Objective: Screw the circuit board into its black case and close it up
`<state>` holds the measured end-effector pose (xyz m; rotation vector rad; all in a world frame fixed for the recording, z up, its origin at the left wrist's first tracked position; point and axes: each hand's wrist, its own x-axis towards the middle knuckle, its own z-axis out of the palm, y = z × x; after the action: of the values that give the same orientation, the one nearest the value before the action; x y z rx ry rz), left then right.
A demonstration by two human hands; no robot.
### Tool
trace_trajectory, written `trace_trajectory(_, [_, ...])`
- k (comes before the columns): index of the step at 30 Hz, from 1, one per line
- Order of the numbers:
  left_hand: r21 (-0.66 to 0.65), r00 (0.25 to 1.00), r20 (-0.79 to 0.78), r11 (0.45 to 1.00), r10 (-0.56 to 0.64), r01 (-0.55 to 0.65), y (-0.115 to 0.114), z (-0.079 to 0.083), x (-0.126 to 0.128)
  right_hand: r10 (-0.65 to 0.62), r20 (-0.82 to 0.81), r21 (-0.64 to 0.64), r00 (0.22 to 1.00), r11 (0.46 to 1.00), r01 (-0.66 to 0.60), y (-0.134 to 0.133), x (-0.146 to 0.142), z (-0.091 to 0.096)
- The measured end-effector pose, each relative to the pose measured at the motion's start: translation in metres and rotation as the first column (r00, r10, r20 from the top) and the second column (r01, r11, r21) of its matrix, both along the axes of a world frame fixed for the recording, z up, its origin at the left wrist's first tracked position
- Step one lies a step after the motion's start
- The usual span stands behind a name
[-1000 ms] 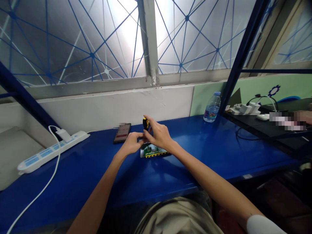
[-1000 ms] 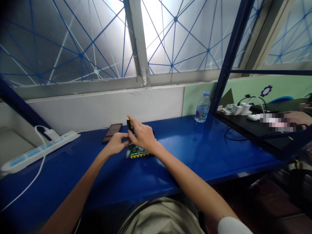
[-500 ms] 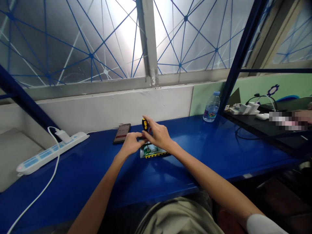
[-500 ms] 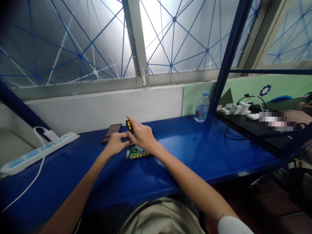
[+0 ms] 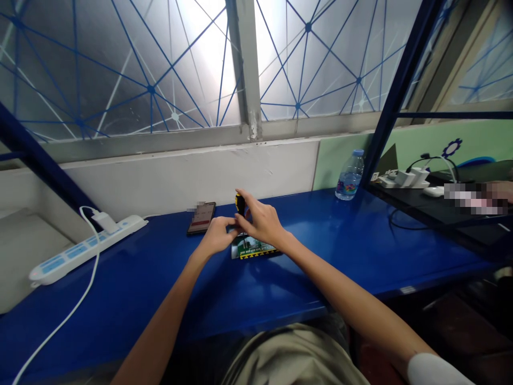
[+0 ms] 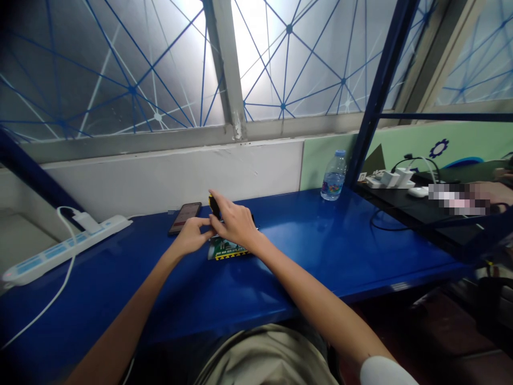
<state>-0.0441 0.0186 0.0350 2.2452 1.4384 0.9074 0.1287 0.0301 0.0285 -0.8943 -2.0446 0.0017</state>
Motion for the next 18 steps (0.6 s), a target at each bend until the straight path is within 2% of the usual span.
trace_trajectory(6, [-0.009, 0.998, 0.022, 0.998, -0.057, 0.057, 0.0002, -0.0013, -0.001, -0.006, -0.005, 0.006, 1.0, 1.0, 0.006, 0.0003, 0.0004, 0.0004])
trace_trajectory(12, [0.035, 1.0, 0.016, 0.999, 0.004, -0.004, 0.0008, -0.0031, -0.0014, -0.003, -0.016, 0.008, 1.0, 1.0, 0.003, 0.0026, 0.0005, -0.0009])
trace_trajectory(18, [0.038, 0.998, 0.066, 0.999, 0.007, -0.01, 0.0003, -0.0016, -0.0002, 0.003, -0.035, 0.011, 0.999, 1.0, -0.003, 0.0034, 0.0001, -0.0017])
